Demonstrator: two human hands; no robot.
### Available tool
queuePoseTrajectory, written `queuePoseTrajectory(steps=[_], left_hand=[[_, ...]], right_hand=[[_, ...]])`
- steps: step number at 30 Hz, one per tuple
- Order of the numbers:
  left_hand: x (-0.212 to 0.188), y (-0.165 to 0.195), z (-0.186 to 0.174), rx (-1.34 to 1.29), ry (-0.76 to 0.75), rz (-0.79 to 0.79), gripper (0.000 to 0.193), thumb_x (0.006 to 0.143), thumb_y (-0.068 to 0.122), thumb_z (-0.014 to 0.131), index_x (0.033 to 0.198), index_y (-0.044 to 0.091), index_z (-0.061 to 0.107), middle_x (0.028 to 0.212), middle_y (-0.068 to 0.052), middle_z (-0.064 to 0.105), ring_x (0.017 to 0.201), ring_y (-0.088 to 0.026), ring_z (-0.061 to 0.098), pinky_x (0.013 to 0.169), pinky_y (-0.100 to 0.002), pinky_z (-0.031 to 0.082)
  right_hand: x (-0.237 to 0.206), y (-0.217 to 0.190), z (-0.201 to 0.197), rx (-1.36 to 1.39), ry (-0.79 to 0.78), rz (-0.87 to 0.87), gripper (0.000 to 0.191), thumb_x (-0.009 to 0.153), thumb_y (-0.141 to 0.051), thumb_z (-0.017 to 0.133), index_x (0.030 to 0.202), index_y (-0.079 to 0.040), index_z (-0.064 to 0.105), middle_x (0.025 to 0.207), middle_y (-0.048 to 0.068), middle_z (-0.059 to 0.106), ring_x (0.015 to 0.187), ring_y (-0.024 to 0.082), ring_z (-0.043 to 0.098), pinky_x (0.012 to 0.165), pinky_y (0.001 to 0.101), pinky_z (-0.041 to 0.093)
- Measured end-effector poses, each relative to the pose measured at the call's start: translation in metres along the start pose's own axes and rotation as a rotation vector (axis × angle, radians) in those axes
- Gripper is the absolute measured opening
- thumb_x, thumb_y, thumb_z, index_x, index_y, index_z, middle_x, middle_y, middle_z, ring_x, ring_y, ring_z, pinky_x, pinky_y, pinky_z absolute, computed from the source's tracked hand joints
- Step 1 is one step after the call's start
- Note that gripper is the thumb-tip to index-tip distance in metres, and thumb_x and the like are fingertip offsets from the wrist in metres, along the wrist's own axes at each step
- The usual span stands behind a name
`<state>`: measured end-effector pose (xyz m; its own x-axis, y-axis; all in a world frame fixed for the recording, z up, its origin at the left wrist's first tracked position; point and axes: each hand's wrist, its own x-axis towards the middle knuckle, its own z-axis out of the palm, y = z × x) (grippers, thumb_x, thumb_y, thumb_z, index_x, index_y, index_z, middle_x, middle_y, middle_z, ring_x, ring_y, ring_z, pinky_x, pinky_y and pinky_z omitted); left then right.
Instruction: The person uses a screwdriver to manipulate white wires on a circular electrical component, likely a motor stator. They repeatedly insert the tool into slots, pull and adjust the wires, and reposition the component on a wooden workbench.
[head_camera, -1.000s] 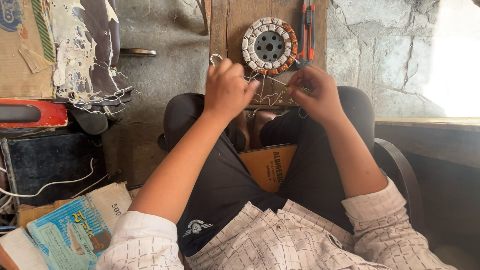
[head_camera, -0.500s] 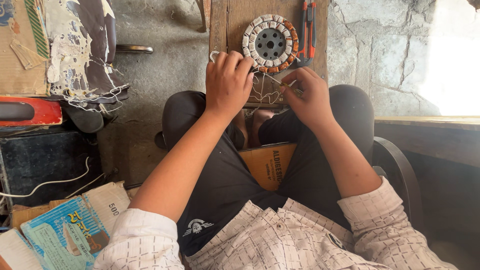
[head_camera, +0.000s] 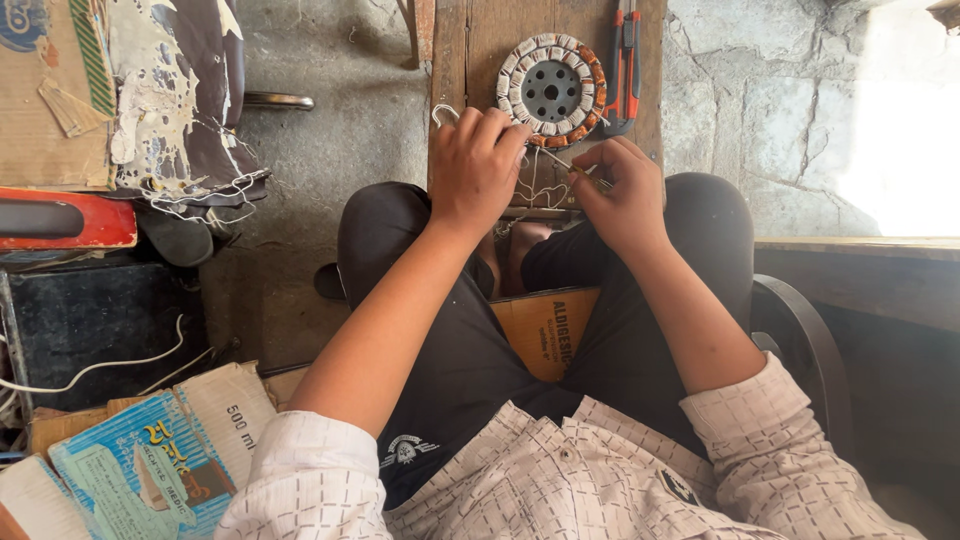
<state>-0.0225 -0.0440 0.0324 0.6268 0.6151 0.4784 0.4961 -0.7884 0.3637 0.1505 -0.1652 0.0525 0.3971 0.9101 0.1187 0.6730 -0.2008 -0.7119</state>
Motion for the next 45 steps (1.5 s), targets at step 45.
queuePoseTrajectory(steps=[45], left_hand=[[0.005,0.003,-0.002,-0.13,0.013,-0.04,0.02,0.087,0.017,0.075,0.105,0.015,0.069,0.102,0.001,0.061,0.099,-0.023,0.059,0.082,-0.042,0.045]], right_hand=[[-0.019,-0.016,0.027,0.013,0.065,-0.132,0.015,0.092,0.0,0.072,0.102,0.002,0.06,0.098,0.017,0.058,0.086,0.035,0.063,0.074,0.0414,0.052]])
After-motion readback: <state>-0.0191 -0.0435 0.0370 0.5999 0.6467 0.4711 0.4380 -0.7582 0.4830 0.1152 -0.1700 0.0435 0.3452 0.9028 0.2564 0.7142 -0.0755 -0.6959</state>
